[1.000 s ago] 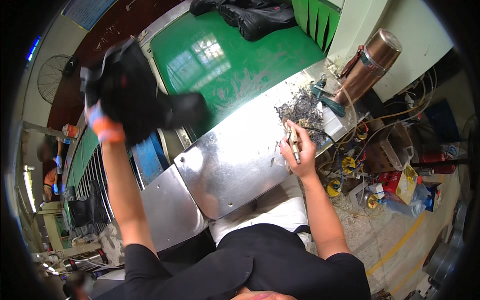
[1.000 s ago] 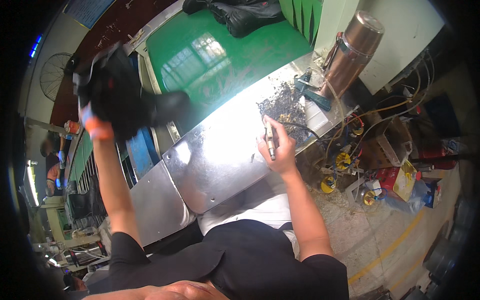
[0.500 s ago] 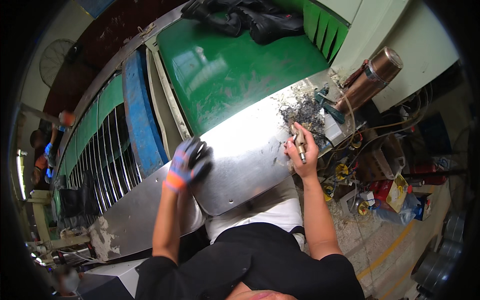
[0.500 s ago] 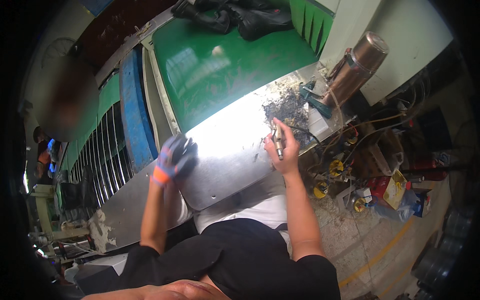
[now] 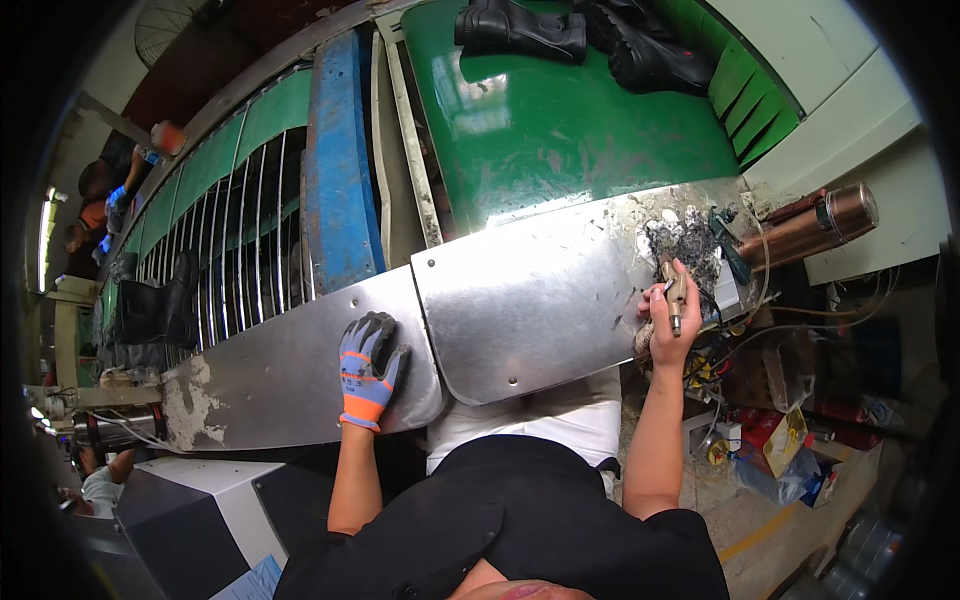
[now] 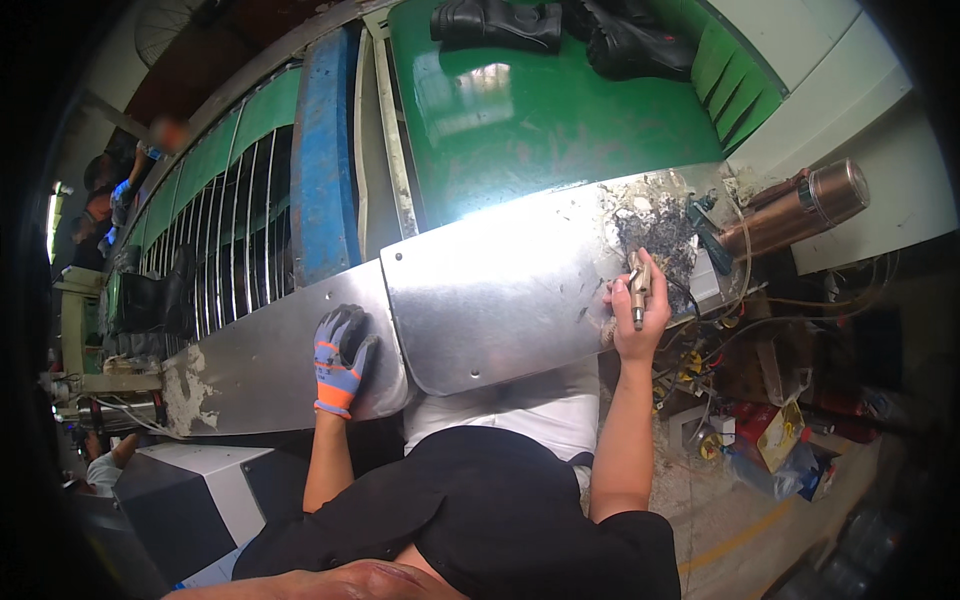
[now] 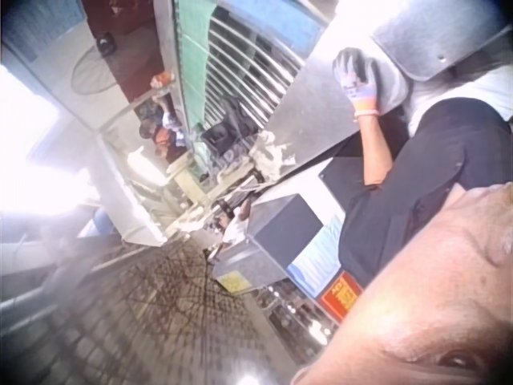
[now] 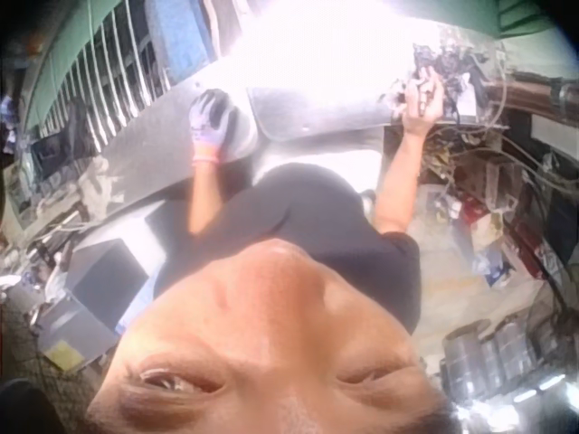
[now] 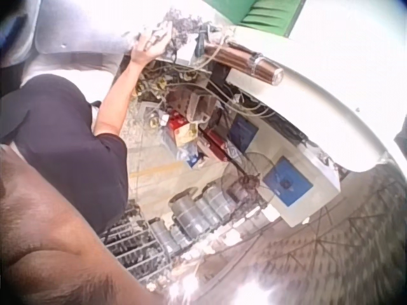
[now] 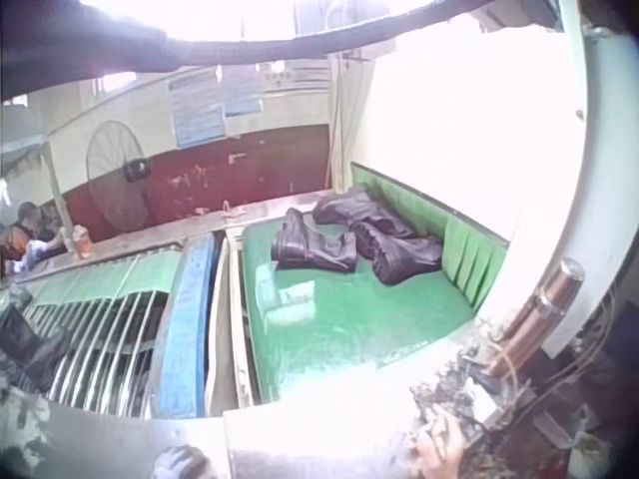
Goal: The person uses a handheld buffing tool to polish the outer surface and edges of several black leather boots, picking them up from a conveyor belt and placing them back after finishing each one.
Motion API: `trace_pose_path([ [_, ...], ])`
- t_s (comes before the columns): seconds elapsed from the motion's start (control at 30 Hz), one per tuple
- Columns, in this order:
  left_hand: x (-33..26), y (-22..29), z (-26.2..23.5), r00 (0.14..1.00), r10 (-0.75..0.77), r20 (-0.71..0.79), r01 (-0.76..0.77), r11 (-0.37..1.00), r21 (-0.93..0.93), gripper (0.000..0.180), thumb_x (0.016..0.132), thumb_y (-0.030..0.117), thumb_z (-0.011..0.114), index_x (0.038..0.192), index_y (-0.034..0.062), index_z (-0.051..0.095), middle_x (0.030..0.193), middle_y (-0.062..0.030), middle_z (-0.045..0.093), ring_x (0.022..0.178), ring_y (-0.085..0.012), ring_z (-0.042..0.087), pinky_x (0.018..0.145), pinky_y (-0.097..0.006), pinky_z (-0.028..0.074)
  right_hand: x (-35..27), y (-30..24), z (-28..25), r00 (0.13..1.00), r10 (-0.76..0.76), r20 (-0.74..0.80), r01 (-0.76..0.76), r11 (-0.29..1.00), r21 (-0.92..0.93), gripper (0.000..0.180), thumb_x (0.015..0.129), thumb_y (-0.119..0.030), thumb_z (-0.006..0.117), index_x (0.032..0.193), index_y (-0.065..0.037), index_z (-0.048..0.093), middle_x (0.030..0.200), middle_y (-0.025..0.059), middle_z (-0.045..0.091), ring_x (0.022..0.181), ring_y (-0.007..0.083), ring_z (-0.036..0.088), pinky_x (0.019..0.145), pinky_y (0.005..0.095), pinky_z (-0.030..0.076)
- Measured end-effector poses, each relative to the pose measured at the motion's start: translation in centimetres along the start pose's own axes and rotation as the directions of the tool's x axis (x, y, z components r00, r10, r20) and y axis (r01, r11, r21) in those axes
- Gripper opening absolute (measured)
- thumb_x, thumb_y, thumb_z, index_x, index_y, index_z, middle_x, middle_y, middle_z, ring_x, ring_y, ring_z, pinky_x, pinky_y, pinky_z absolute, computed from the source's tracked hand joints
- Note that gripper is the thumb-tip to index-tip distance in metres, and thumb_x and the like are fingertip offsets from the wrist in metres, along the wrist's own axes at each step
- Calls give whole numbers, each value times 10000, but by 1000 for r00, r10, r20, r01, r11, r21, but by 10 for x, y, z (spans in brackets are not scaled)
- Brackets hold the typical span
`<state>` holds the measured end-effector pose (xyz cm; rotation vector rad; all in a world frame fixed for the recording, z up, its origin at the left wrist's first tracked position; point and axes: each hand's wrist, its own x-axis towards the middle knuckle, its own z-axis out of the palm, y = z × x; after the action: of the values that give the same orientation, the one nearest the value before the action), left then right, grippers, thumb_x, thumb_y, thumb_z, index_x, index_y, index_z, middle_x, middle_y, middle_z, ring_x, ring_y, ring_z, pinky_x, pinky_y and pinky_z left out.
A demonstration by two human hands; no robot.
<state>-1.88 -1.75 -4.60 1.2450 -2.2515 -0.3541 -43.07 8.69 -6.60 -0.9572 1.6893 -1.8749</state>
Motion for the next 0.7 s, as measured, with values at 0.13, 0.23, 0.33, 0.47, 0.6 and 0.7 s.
trace_pose_path([
  [0.13,3,-3,-1,1000,16,5,-16,1000,4,415,782,190,742,1170,80,644,1205,-131,625,1179,-359,534,1039,-472,397,2,-1,2,1000,14,-13,-14,1000,5,501,912,-102,594,1369,39,444,885,59,609,693,94,581,648,239,505],
  [0.23,3,-3,-1,1000,26,-6,-26,1000,11,417,775,195,742,1162,78,640,1204,-134,622,1172,-361,535,1031,-472,400,1,-1,2,999,11,-30,-11,1000,4,491,909,-84,588,1363,50,455,882,48,612,707,96,605,650,244,525],
  [0.33,4,-6,-1,999,34,4,-34,999,-3,417,778,172,740,1173,75,645,1216,-129,621,1176,-357,535,1035,-463,399,1,0,3,999,9,-41,-9,1000,3,486,912,-77,582,1363,51,453,878,48,613,711,97,607,653,246,528],
  [0.47,4,-4,0,1000,27,11,-27,1000,-16,420,779,156,735,1182,77,646,1225,-128,620,1180,-358,533,1039,-460,398,0,-3,2,999,16,-46,-16,1000,15,484,914,-74,580,1363,51,453,875,46,611,715,98,607,653,246,528],
  [0.6,5,-5,3,999,37,4,-37,999,-18,421,775,173,738,1175,79,645,1221,-132,618,1175,-360,534,1042,-467,394,0,-5,2,999,17,-47,-16,1000,23,488,915,-79,584,1366,48,448,871,43,605,719,97,601,652,245,525],
  [0.7,2,-7,1,999,35,-7,-35,999,-16,423,771,204,744,1163,82,640,1208,-135,615,1169,-365,535,1051,-478,383,3,-1,6,999,9,-40,-7,999,33,495,913,-86,590,1368,42,444,871,44,594,714,98,586,648,246,520],
])
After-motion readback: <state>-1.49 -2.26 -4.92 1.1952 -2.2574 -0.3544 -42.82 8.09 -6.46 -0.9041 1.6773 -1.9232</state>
